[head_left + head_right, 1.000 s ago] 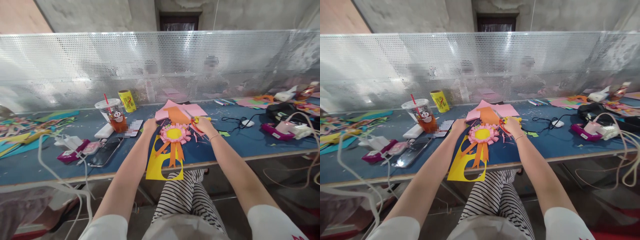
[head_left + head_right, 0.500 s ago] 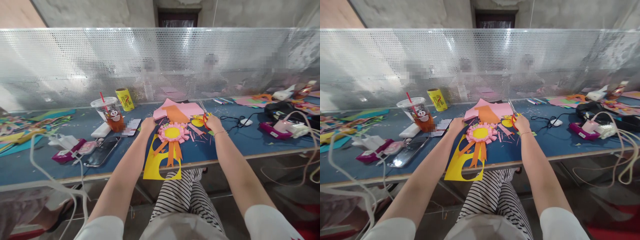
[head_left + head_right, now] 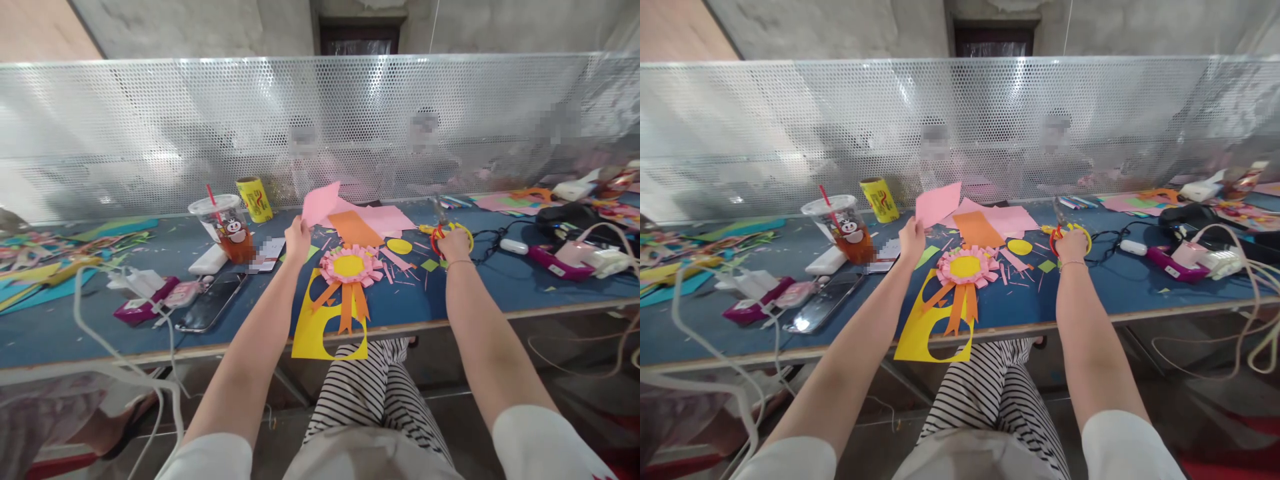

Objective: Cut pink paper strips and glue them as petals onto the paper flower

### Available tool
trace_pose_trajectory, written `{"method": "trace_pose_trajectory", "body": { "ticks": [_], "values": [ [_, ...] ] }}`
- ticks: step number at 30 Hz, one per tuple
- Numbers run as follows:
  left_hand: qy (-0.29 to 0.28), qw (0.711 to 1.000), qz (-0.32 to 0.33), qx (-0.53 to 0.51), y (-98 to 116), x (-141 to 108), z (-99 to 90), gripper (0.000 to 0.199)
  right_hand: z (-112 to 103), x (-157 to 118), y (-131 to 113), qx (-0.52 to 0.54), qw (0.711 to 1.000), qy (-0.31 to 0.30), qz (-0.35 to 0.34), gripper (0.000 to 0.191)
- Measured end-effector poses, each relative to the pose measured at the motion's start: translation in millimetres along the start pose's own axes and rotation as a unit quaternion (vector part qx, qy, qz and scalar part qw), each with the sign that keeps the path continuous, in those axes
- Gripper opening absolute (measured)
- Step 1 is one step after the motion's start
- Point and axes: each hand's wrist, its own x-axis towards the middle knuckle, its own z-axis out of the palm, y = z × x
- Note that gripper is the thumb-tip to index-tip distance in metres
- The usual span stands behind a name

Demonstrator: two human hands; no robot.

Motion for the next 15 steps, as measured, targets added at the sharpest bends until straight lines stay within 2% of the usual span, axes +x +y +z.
{"method": "trace_pose_trajectory", "body": {
  "ticks": [3, 6, 8, 11, 15],
  "values": [
    [0.035, 0.979, -0.081, -0.185, -5, 3, 5.5, 0.03, 1, -2, -7, -0.025, 0.999, 0.021, 0.027, 0.059],
    [-0.009, 0.963, -0.202, -0.176, -16, 3, 7.2, 0.024, -1, -4, -19, 0.025, 0.997, 0.064, -0.034, 0.052],
    [-0.051, 0.96, -0.243, -0.131, -23, 1, 7.3, 0.018, -2, -9, -31, 0.087, 0.989, 0.077, -0.09, 0.039],
    [-0.069, 0.962, -0.239, -0.111, -27, -1, 8.6, 0.012, -4, -22, -53, 0.188, 0.97, 0.053, -0.146, 0.023],
    [-0.075, 0.968, -0.19, -0.146, -19, -1, 11.5, 0.009, -5, -43, -82, 0.296, 0.934, -0.049, -0.194, 0.016]
  ]
}}
